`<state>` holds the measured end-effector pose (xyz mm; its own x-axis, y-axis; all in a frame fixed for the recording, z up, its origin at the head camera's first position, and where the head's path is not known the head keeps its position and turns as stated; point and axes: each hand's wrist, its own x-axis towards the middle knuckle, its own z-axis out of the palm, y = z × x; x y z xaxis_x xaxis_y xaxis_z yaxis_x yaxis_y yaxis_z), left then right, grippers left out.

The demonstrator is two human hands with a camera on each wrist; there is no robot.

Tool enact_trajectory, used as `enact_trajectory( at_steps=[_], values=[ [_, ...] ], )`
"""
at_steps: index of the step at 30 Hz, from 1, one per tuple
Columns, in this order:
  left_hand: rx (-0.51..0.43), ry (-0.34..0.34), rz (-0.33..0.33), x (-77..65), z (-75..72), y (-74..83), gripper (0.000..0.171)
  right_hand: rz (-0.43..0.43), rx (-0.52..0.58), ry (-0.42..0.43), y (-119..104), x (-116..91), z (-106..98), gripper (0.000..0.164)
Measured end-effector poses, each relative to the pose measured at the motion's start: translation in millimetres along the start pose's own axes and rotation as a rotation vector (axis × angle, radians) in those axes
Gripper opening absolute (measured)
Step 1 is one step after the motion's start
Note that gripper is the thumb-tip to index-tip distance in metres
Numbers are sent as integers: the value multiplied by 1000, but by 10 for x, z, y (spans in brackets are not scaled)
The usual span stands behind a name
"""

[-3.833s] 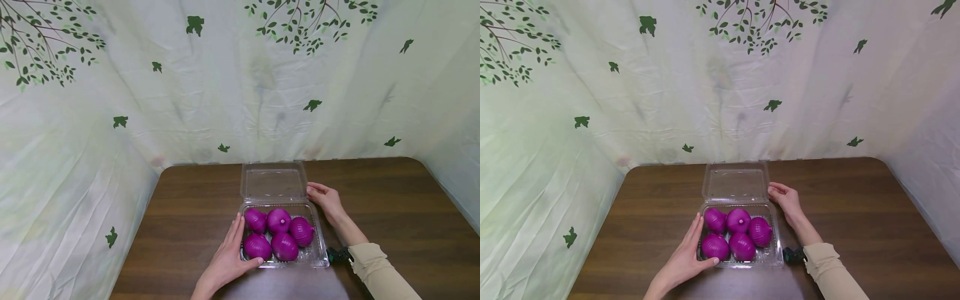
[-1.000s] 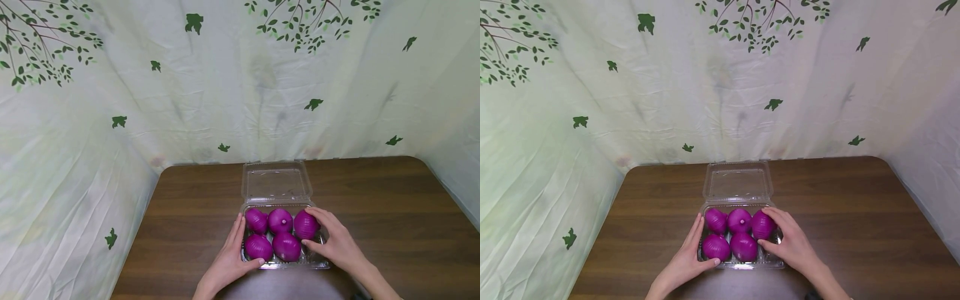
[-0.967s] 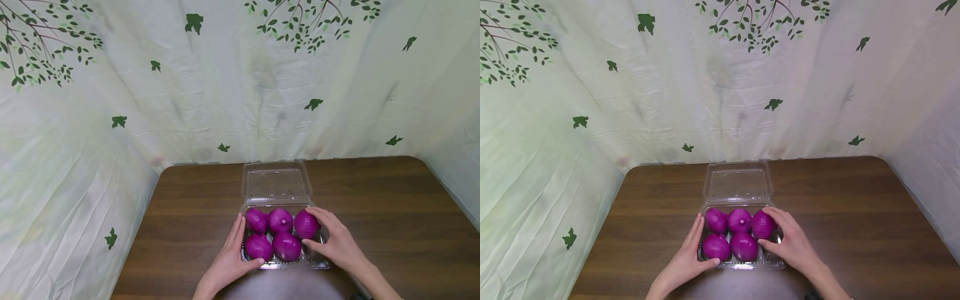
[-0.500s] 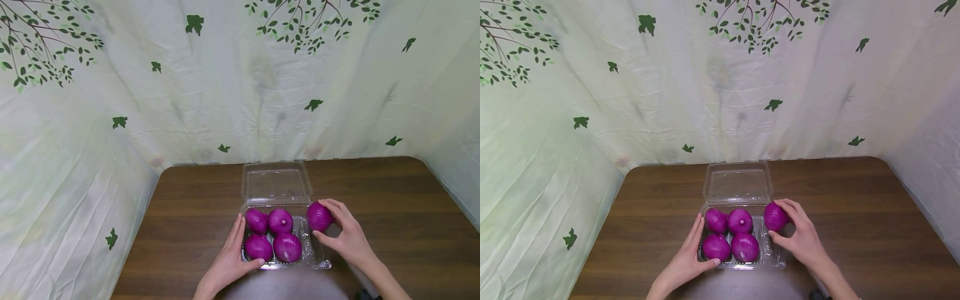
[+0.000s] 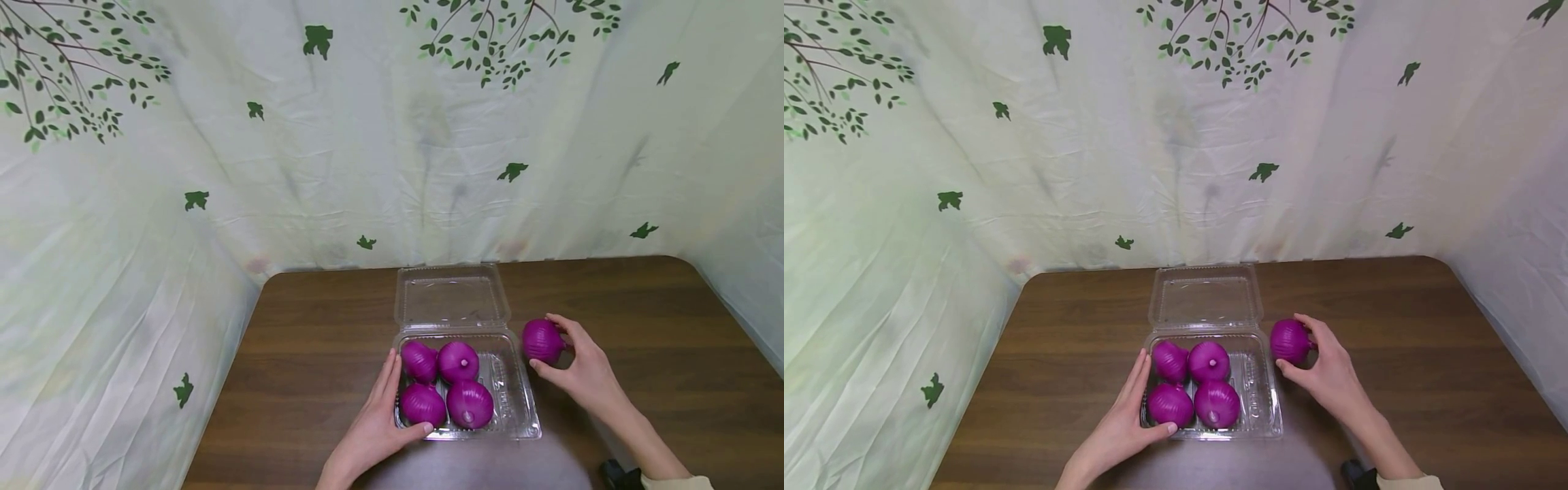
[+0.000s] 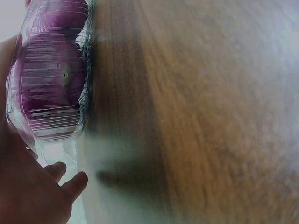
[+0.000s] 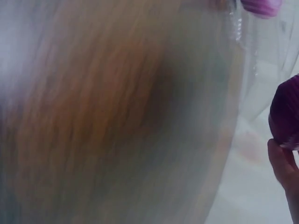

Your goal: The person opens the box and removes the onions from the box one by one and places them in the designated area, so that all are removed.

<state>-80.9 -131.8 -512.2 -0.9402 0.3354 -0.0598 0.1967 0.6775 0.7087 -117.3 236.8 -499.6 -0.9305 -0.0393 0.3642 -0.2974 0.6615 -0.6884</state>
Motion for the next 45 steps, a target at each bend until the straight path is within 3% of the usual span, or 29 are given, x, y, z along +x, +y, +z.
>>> enact_trajectory(
  at_steps=[6, 17, 28, 34, 45],
  values=[
    [0, -9, -13, 24, 2, 5, 118, 63, -60, -72, 128, 51, -24, 75],
    [13, -4, -13, 34, 7, -2, 117, 49, -125, -171, 253, 127, -27, 70],
    [1, 4, -6, 22, 14, 7, 118, 168, -91, -258, 258, 152, -33, 73],
    [14, 3, -4, 25, 19, -3, 119, 176, -38, -290, 272, 132, -31, 75],
    [16, 9, -6, 16, 23, -9, 118, 173, -48, -296, 238, 72, -74, 82]
  ],
)
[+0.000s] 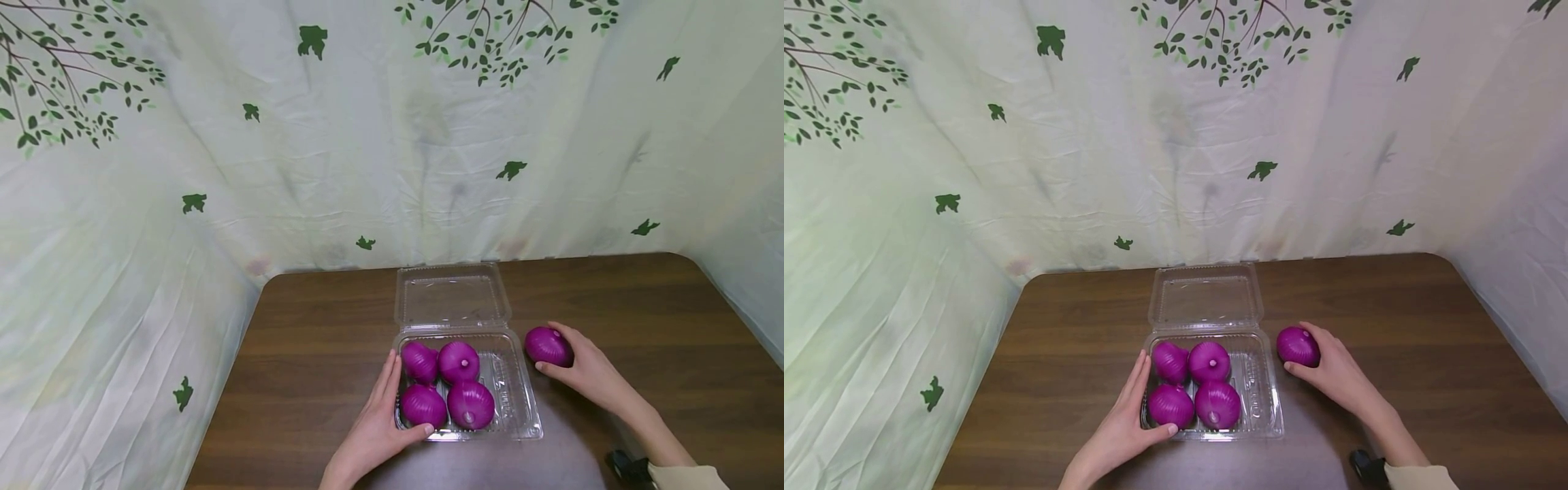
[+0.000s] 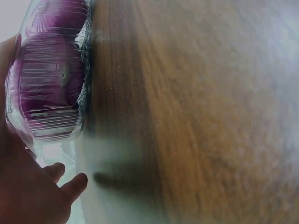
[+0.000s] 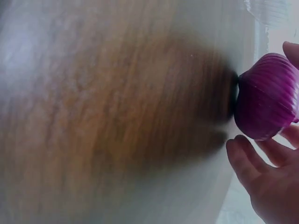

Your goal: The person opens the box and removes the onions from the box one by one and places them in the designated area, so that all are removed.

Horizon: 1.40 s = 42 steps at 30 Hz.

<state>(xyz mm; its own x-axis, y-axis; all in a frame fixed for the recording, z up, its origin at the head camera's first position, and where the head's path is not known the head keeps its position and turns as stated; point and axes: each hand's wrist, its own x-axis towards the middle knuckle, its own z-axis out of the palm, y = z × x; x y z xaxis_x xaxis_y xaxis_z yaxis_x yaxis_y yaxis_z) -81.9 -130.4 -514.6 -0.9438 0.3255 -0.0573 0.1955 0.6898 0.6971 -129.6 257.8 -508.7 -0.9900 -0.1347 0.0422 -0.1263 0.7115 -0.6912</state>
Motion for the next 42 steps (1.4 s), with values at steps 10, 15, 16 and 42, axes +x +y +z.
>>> enact_trajectory(
  at_steps=[10, 15, 16, 42],
  values=[
    [-16, -7, -7, 5, -3, 9, 118, -145, -100, 129, -145, -113, -40, 74],
    [-12, -7, -8, 6, -3, 4, 118, -215, -100, 181, -324, -162, -5, 68],
    [-12, -9, -8, 6, -3, 3, 118, -225, -94, 187, -362, -168, 2, 68],
    [-17, 10, 12, -2, 5, -5, 117, -333, 75, 113, -914, -128, 454, 58]
  ],
)
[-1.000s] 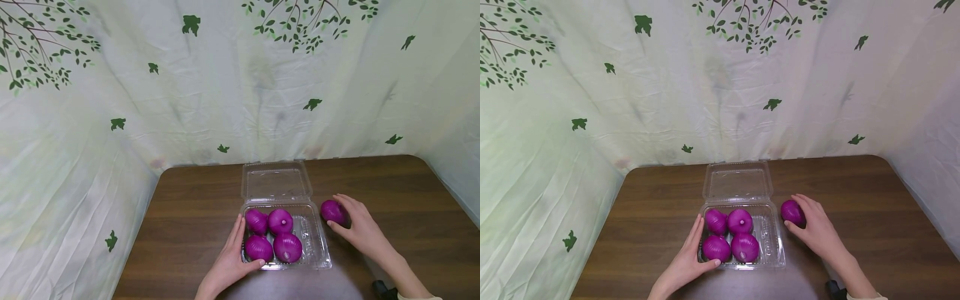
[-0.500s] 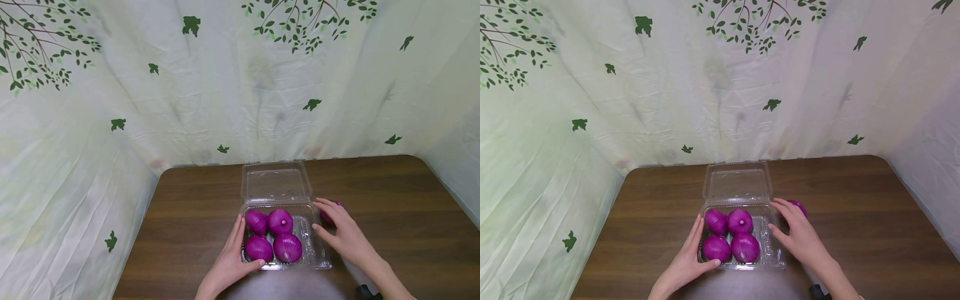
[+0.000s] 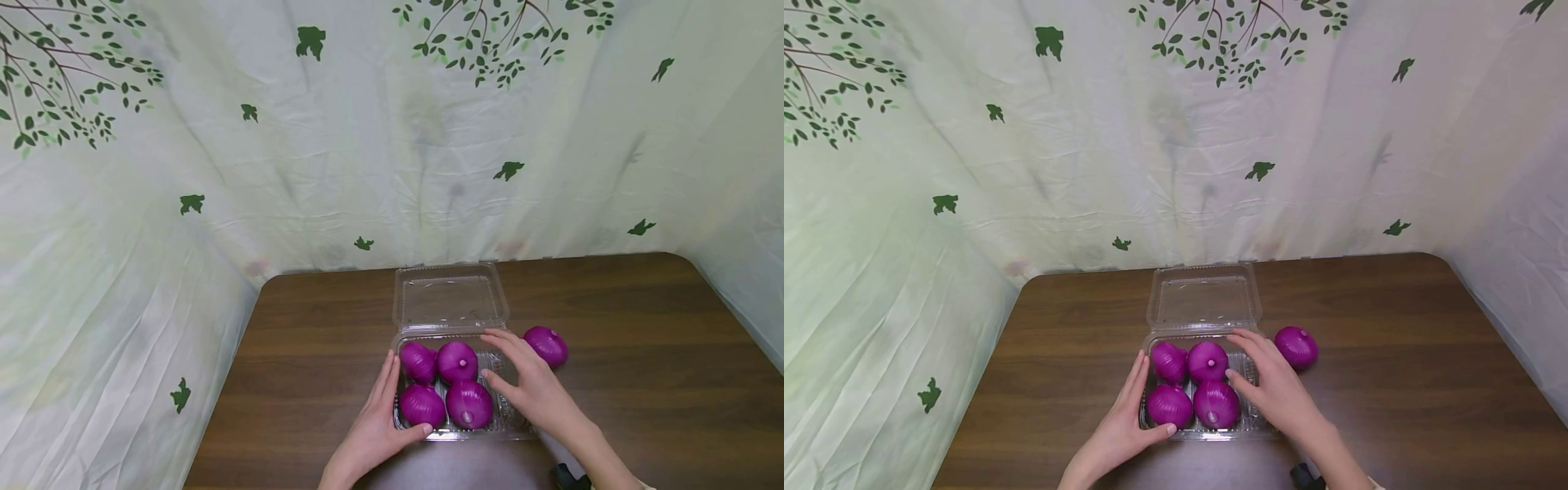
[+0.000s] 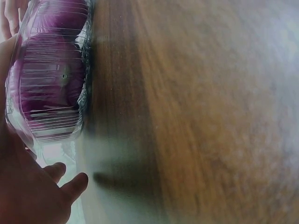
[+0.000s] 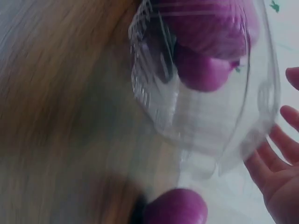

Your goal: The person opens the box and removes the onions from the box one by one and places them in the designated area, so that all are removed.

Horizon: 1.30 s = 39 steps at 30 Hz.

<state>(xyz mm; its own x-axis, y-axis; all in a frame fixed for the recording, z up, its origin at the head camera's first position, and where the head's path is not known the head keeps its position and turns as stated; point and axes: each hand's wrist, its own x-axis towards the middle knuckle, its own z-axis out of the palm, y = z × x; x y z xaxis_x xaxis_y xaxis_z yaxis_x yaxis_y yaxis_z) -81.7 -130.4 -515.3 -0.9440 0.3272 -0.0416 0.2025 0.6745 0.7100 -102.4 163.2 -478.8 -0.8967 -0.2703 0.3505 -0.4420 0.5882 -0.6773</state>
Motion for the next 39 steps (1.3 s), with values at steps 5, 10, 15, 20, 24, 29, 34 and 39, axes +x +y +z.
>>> enact_trajectory(
  at_steps=[5, 10, 15, 20, 24, 29, 34, 39],
  values=[
    [-8, -19, -27, 7, 0, 7, 118, 31, 6, -30, -4, 43, 116, 55],
    [-19, -27, -28, 7, -5, 7, 118, 44, -6, -31, -1, 78, 227, 52],
    [-32, -28, -14, 2, -6, 1, 119, 72, -23, -22, -4, 108, 325, 52],
    [-44, -28, -2, -1, -12, -3, 118, 102, -19, -26, -43, 155, 391, 52],
    [-47, -26, 6, 4, -8, -7, 118, 125, -21, -27, -79, 194, 434, 54],
    [-40, -28, 8, 11, 2, -10, 118, 182, -48, -28, -129, 246, 483, 55],
    [-39, -29, -4, 10, 10, -16, 118, 247, -67, -59, -180, 290, 522, 55],
    [-48, -18, 5, 7, 14, -23, 117, 299, -77, -94, -205, 308, 563, 60]
  ],
)
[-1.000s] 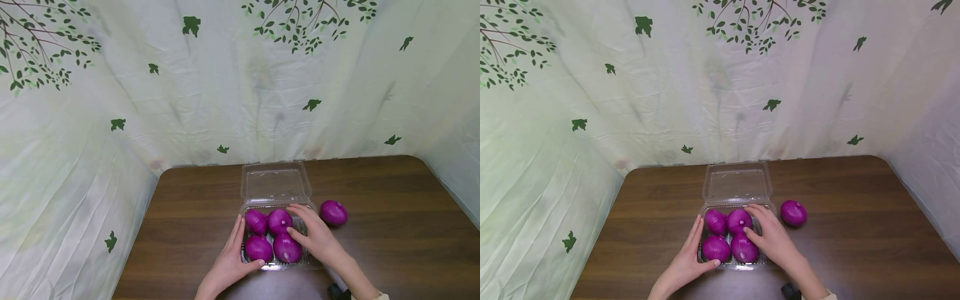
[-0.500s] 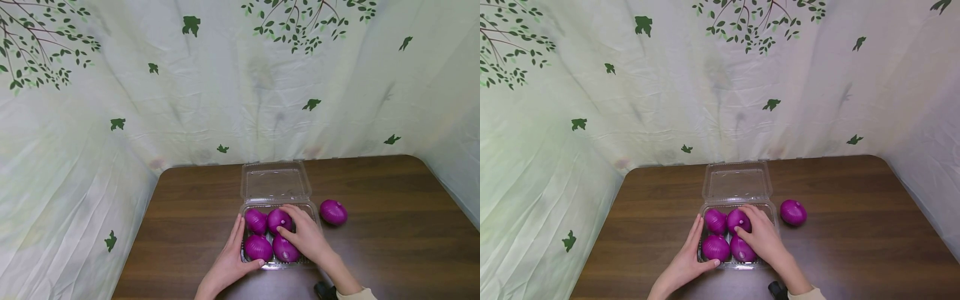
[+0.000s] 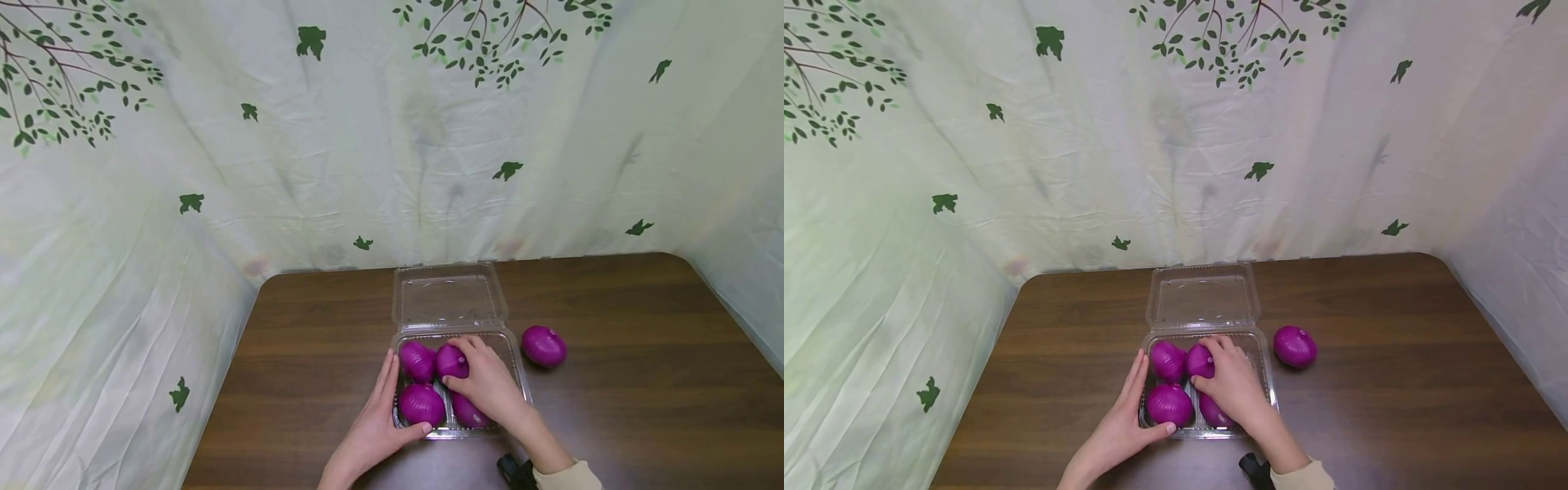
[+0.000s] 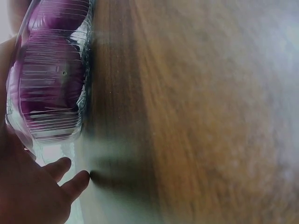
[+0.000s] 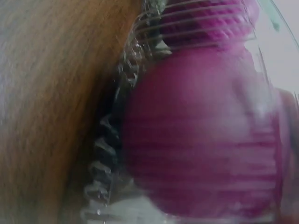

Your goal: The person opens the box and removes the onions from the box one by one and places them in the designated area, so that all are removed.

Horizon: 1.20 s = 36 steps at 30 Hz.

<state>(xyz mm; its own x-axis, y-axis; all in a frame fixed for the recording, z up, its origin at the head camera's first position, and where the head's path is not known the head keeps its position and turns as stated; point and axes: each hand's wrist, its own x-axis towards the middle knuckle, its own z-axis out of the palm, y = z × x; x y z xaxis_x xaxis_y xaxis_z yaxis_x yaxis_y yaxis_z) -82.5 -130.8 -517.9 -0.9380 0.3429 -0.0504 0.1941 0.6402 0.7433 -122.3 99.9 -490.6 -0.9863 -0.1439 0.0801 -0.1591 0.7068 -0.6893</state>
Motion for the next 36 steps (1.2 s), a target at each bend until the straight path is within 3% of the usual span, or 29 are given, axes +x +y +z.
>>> enact_trajectory(
  at_steps=[12, 19, 36],
  values=[
    [-4, -5, 2, 12, 6, -12, 118, 65, -29, -33, -32, 13, 53, 72],
    [-5, 1, 4, 9, 4, -2, 118, 98, 25, -7, -15, -2, 39, 73],
    [-10, -3, -6, 7, -11, 4, 117, 55, 153, 64, 33, -38, -20, 83]
  ],
)
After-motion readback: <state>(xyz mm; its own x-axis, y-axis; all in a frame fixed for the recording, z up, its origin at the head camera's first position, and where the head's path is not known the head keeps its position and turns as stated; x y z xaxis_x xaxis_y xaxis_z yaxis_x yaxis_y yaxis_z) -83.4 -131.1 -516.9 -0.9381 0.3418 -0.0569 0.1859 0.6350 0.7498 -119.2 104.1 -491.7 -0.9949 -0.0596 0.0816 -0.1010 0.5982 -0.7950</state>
